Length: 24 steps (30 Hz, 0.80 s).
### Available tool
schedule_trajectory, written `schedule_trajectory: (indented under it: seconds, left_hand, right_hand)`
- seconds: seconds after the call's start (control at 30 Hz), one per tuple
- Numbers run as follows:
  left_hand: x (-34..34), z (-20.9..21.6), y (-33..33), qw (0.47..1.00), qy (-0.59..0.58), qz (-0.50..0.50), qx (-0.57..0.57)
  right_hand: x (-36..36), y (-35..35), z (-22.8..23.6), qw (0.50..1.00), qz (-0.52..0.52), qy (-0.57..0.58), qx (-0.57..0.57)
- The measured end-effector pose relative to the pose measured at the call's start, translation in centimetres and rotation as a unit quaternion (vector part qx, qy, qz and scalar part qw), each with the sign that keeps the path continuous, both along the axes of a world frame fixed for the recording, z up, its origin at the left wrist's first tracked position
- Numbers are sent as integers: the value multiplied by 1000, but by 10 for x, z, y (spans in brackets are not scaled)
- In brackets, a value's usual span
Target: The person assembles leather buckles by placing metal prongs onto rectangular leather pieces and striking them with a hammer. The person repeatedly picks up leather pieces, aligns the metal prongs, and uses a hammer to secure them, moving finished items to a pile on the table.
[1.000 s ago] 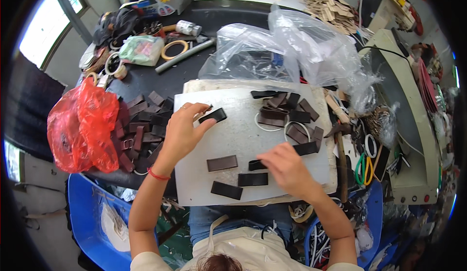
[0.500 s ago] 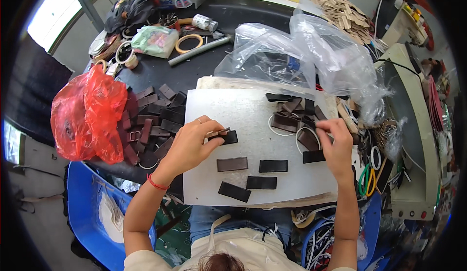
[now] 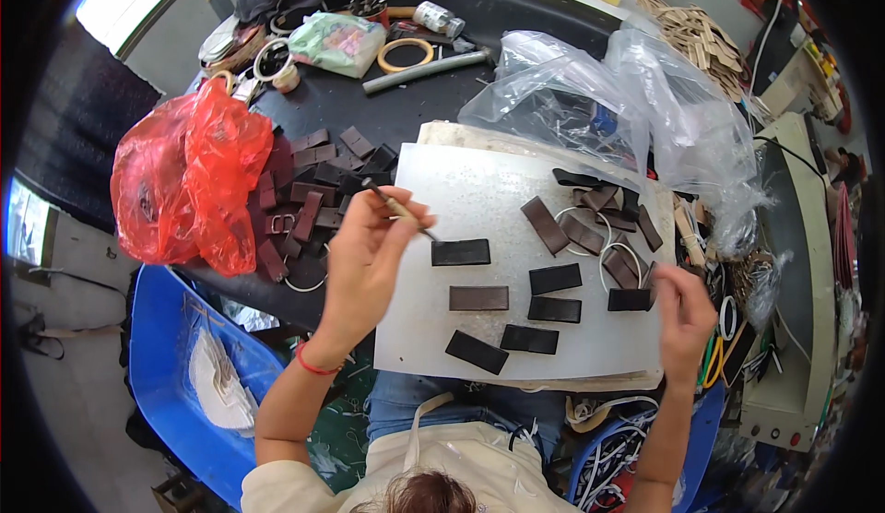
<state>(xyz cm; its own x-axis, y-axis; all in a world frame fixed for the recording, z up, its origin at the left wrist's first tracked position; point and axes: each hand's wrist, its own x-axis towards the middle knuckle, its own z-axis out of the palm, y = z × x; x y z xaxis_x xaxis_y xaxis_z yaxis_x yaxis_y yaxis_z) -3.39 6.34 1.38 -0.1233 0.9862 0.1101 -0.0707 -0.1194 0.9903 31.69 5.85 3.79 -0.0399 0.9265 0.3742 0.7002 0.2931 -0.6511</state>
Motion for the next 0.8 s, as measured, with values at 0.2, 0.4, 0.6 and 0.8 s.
schedule_trajectory:
  seconds: [0.2,0.4,0.6,0.8]
  left_hand:
    - [15,-17,12,998,-36,-32,-40]
    - [16,-23,13,998,-20,-33,-48]
    - [16,-15,11,998,5,-27,-63]
    - [19,-13,11,982,172,-55,55]
  right_hand:
    - [85,-25,-55,974,-217,-63,-23]
    - [104,-34,-79,956,-242,-93,-135]
    - [99,-35,-39,955,-280,44,-88]
    - [-8,-21,28,988,-75,-14,-137]
